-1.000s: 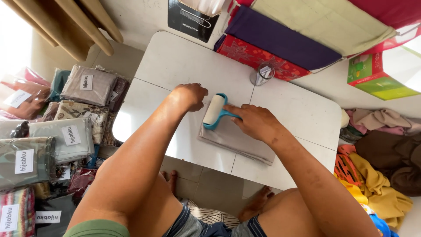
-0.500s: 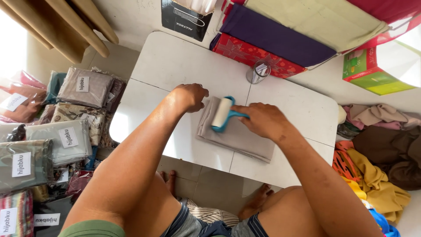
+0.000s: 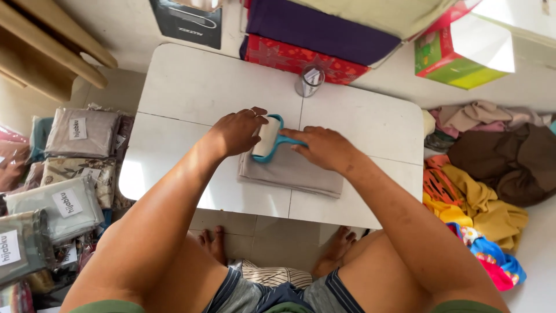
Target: The person is preparing fabric items for sale by using a lint roller to clean them, folding them into a consistent shape, and sealing them inside plastic bags.
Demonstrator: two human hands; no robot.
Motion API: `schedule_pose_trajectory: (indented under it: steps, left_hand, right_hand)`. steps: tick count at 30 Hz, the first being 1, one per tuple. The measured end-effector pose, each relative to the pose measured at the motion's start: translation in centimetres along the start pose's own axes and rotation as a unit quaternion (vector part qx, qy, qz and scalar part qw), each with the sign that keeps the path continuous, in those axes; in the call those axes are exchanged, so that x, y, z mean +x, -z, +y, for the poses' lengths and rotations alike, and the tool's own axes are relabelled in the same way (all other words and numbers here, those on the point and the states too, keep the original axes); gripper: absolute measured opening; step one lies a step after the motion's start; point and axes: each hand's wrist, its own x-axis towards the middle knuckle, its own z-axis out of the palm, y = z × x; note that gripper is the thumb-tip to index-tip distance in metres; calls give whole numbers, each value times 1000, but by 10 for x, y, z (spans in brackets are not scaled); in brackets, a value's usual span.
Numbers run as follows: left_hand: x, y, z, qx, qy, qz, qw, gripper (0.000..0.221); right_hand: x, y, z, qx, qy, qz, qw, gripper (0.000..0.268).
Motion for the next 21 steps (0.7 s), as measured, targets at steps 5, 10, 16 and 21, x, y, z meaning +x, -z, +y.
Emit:
schedule_pose_trajectory:
  steps: [5,10,16,21]
  left_hand:
    - [8,-40,-11,72,-22,-31,997,66]
    - [15,-56,-17,90,9,-57,994,84]
    - [38,-88,-36,145,21,-44,988,98]
    - [24,-60,-4,135,-26,-12,990,65]
  right_hand:
    - [-39,14,36,-72,-78,-21,994,44]
    - [-69,3,85,-132,-193,-41,971,42]
    - [-38,-37,68,-99,-81,29,991,39]
    - [-36,-32,61,-55,-81,4,995,46]
